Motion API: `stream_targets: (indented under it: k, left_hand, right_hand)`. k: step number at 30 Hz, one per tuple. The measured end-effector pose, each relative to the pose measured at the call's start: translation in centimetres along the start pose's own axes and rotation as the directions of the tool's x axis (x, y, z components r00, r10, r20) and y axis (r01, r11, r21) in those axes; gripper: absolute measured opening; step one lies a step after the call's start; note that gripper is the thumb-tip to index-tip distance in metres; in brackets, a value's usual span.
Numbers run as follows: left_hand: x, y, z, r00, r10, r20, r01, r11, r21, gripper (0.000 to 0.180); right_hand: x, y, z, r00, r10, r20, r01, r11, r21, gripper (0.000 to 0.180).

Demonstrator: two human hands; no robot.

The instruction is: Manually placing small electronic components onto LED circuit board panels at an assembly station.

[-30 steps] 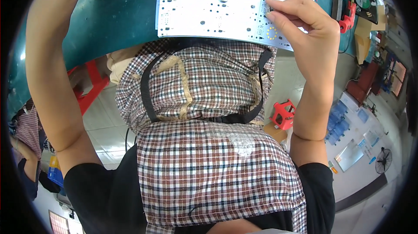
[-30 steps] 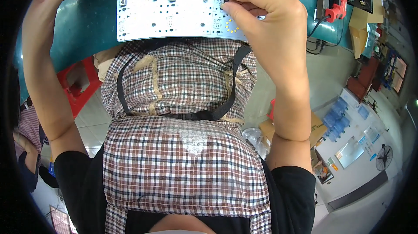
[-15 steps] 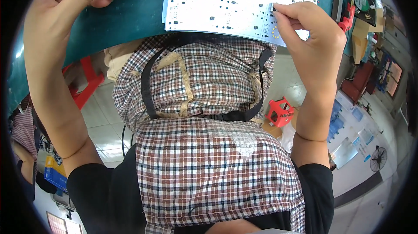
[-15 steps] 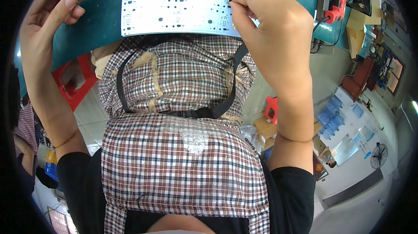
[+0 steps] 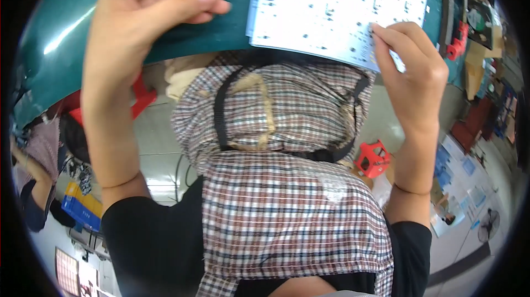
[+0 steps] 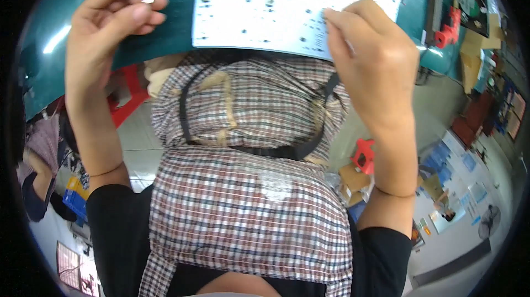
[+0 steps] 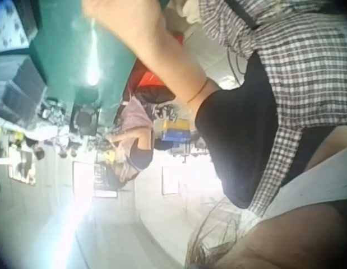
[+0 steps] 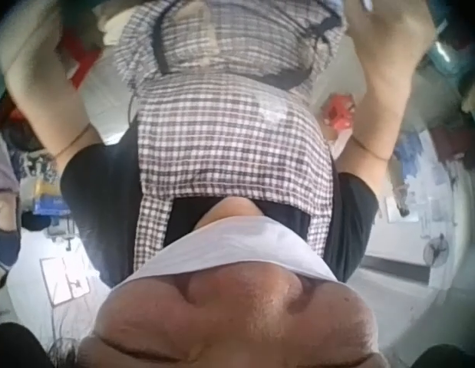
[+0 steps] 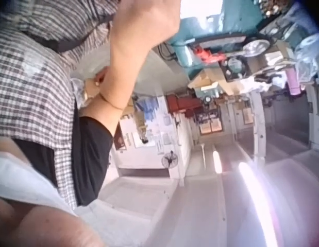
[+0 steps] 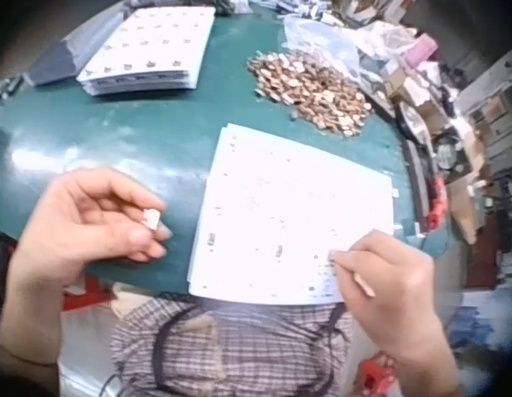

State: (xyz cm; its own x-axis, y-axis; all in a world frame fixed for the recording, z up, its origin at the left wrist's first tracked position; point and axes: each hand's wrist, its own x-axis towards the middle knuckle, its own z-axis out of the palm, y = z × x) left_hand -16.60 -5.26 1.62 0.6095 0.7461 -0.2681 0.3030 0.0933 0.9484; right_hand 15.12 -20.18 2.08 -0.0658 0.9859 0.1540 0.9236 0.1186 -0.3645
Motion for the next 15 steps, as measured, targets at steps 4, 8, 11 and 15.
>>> stream_targets:
  k: [4,8,11,15]
  left_hand:
    - [1.0,0.4,1.7,0.999,-0.032,-0.002,0.032,0.997,-0.071,0.030]
    - [0.8,1.1,2.8,0.993,0.115,-0.038,-0.117,0.991,-0.069,0.029]
    - [0.7,1.3,3.2,0.980,0.185,-0.074,-0.185,0.983,0.013,0.027]
    - [0.6,2.2,3.3,0.981,0.158,-0.108,-0.153,0.987,0.053,0.018]
  right_hand:
    - [0.3,0.5,-0.3,0.994,0.104,-0.027,-0.100,0.986,0.130,0.012]
    - [0.5,0.3,-0.4,0.996,0.068,-0.061,-0.063,0.995,0.074,0.009]
    - [0.7,-0.5,-1.0,0.994,0.100,-0.031,-0.097,0.992,0.084,0.009]
    - [2.3,1.0,-2.9,0.987,0.156,-0.026,-0.146,0.961,0.236,0.008]
